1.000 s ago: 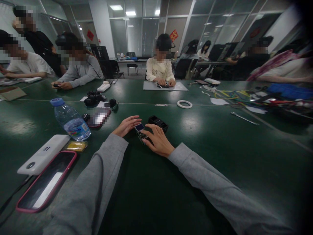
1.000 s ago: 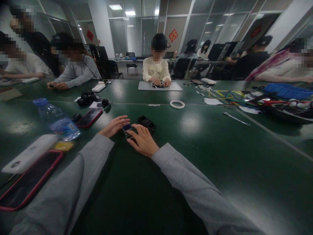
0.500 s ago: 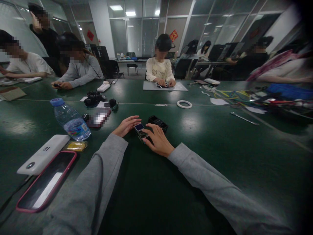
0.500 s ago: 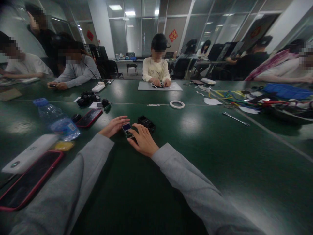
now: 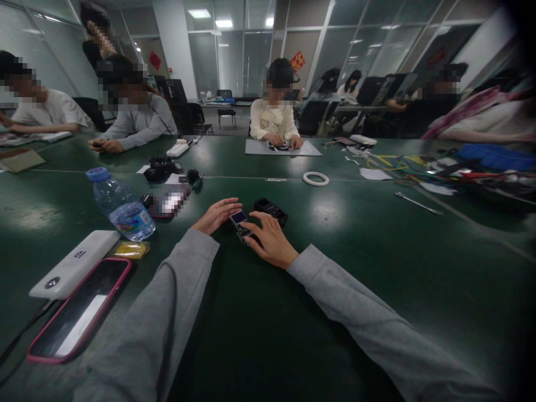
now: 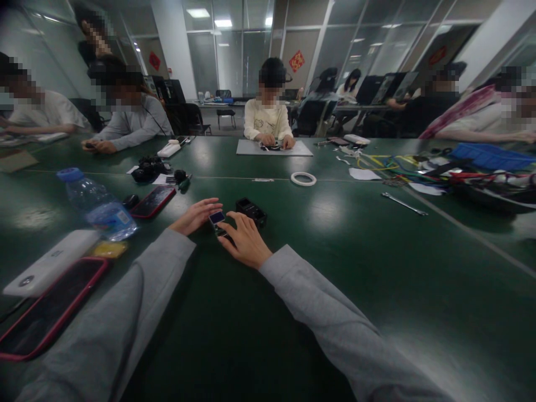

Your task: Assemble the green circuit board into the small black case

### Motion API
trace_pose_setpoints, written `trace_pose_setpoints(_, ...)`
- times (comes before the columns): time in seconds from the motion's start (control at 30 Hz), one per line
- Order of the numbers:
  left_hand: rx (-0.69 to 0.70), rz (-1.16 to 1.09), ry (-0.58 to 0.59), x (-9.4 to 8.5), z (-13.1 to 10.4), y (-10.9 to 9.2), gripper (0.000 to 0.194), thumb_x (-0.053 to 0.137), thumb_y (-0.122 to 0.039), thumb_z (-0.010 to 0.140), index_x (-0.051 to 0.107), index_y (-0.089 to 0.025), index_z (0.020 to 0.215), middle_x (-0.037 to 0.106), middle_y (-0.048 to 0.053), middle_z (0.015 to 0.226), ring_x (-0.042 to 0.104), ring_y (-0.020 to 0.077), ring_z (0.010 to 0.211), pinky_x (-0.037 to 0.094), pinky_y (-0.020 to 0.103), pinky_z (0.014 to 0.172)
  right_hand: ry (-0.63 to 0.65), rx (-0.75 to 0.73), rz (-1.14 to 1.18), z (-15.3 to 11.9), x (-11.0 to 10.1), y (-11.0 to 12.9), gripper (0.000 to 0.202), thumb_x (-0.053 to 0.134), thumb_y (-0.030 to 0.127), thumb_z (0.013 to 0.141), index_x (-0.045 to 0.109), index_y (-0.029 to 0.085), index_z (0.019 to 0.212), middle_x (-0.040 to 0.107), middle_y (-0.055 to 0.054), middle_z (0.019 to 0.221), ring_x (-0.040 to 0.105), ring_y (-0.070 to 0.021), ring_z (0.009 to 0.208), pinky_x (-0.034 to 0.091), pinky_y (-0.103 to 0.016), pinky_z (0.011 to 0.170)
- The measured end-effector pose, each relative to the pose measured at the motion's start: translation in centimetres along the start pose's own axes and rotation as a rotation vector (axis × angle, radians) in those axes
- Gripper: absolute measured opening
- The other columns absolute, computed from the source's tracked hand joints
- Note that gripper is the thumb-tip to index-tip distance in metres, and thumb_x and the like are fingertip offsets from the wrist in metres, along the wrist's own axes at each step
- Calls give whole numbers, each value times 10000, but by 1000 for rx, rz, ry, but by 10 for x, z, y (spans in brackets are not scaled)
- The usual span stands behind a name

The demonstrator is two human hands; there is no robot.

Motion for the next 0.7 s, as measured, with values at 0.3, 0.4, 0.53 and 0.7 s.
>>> trace_pose_setpoints(0.3,3,-5,-15,1,-1,-2,366,652,-194,781,601,-148,1140,654,114,1134,645,177,964,464,330,909,27,-19,-19,0,0,2,364,389,387,962,477,291,1302,386,-88,1332,360,-261,1223,347,-445,1000)
trace_pose_setpoints(0.4,2,-6,-15,1,-1,-2,374,658,-197,778,600,-151,1144,650,117,1144,643,179,968,467,325,900,29,-17,-14,0,1,2,371,384,387,964,474,281,1307,391,-89,1328,360,-258,1222,348,-441,1003)
trace_pose_setpoints(0.53,2,-17,-16,0,1,0,382,666,-201,772,600,-150,1145,652,117,1140,646,177,958,473,311,878,34,-2,-3,1,3,-1,427,387,403,960,414,256,1359,388,-103,1330,362,-259,1217,352,-443,1006)
trace_pose_setpoints(0.7,3,-14,-21,-2,2,1,385,666,-194,770,600,-142,1146,660,115,1121,650,166,940,476,294,862,37,13,-3,1,4,-2,380,385,392,964,468,255,1309,412,-96,1304,370,-254,1206,360,-434,994)
Point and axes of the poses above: each hand's wrist, its own z-axis towards the middle knuckle, its own x-axis out of the palm, y = z × x, the point moved 6 cm from there along z, towards the middle knuckle
